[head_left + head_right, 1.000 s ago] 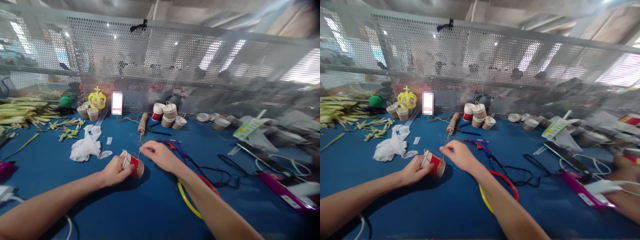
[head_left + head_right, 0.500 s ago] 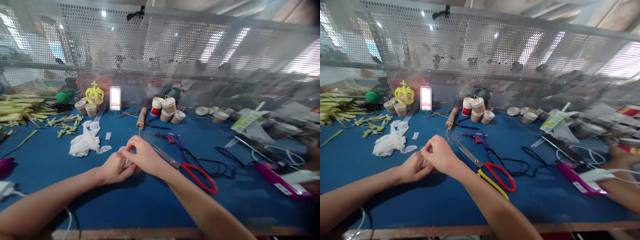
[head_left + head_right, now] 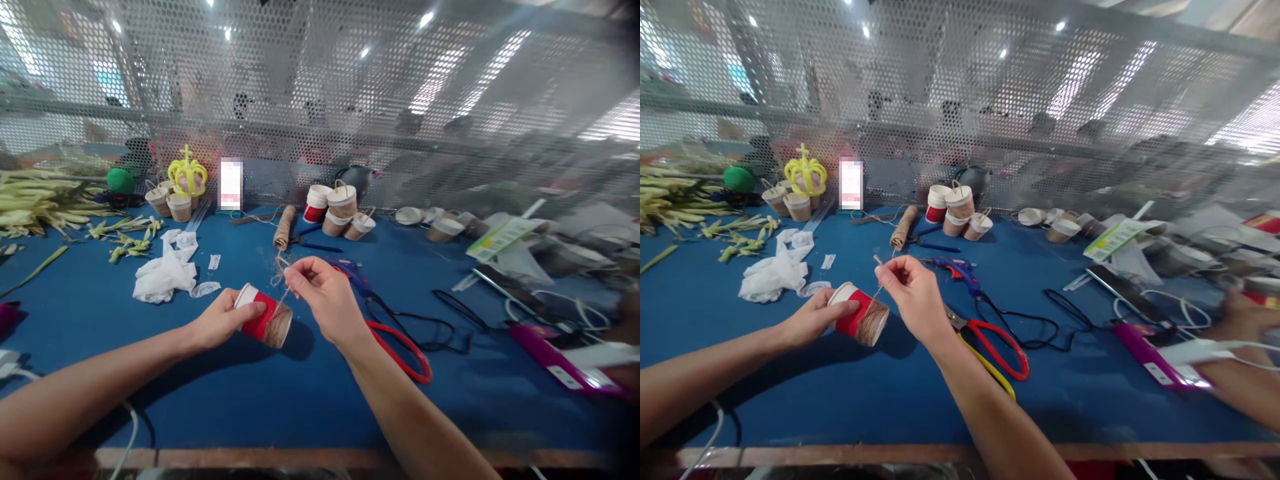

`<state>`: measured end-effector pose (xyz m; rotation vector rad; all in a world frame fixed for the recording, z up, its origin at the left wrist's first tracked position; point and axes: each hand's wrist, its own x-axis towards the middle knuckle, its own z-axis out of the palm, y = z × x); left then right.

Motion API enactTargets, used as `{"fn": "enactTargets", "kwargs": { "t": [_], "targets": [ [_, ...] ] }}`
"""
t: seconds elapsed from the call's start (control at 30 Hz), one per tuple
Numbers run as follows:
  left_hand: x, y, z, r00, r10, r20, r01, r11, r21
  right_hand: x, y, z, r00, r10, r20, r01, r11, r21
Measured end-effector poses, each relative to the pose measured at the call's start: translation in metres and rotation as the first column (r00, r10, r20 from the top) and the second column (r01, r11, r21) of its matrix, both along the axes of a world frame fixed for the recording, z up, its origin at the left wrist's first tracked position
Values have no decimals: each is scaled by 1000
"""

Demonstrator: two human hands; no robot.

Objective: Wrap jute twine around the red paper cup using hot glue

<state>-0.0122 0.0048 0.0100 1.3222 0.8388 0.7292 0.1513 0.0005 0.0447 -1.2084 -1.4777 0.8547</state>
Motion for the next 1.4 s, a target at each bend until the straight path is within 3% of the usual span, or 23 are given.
{"fn": "enactTargets", "kwargs": {
  "t": [0.23, 0.5, 1.13, 1.3, 1.4],
  "targets": [
    [0, -5, 1, 999, -17, 32, 19, 999, -44, -3, 2, -4, 996, -30, 81, 30, 1000, -5],
    [-1, -8, 5, 999, -23, 48, 21, 999, 40, -3, 2, -10, 996, -27, 84, 30, 999, -44],
    [-7, -9, -3, 999, -23, 28, 18, 985, 170, -5, 2, -20, 992, 41, 119, -25, 990, -135],
    [-4, -7, -3, 998, 18, 57, -21, 998, 57, -4, 7, -25, 986, 89, 141, -66, 985, -161],
    [0, 0, -3, 969, 188, 159, -164, 975, -149, 0, 12, -28, 982, 18, 186, 6, 992, -128]
  ]
}}
